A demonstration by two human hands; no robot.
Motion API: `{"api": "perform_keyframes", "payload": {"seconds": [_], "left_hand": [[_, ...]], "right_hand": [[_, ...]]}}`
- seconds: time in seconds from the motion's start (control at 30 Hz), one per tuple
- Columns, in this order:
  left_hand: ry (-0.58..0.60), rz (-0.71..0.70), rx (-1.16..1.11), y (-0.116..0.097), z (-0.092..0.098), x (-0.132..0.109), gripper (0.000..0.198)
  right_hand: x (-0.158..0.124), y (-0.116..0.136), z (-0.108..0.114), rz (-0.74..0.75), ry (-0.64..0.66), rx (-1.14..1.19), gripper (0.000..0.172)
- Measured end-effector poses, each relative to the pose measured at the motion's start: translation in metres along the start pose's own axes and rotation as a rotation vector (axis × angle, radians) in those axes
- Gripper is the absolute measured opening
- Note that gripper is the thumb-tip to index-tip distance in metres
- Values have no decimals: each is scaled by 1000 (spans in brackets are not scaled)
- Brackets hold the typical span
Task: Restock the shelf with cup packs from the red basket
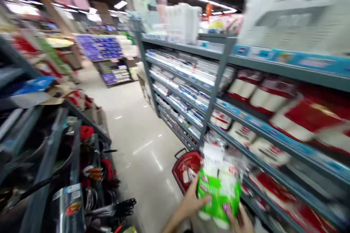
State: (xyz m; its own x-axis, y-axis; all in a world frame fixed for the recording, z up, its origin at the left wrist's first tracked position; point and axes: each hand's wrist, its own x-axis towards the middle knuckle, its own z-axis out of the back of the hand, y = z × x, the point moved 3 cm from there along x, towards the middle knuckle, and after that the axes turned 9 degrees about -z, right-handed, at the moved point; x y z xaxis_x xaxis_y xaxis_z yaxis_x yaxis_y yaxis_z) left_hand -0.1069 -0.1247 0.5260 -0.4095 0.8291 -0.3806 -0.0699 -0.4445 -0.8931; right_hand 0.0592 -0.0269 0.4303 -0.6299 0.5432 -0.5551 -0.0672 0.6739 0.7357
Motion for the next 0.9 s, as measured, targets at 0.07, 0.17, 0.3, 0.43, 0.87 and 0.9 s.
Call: {"api": "perform_keyframes", "payload": {"seconds": [0.07, 0.17, 0.3, 0.43, 0.87, 0.9], "left_hand": [[97, -87, 19, -32, -28, 8, 108], [191, -129, -49, -50, -86, 22, 92], [312, -175, 43, -65, -187, 30, 84], [456, -257, 134, -81, -283, 20, 96], [560, -557, 271, -107, -470, 78, 96], [562, -608, 291, -111, -482, 92, 94]], "right_hand": [[-53, -4, 39, 18, -132, 104, 72], [-108, 1, 93, 144, -237, 247, 68], [-160, 14, 186, 297, -354, 282, 66], [-208, 13, 271, 361, -411, 264, 69], [-215, 52, 466, 571, -692, -88, 49], [-207, 59, 478, 589, -713, -104, 53]]}}
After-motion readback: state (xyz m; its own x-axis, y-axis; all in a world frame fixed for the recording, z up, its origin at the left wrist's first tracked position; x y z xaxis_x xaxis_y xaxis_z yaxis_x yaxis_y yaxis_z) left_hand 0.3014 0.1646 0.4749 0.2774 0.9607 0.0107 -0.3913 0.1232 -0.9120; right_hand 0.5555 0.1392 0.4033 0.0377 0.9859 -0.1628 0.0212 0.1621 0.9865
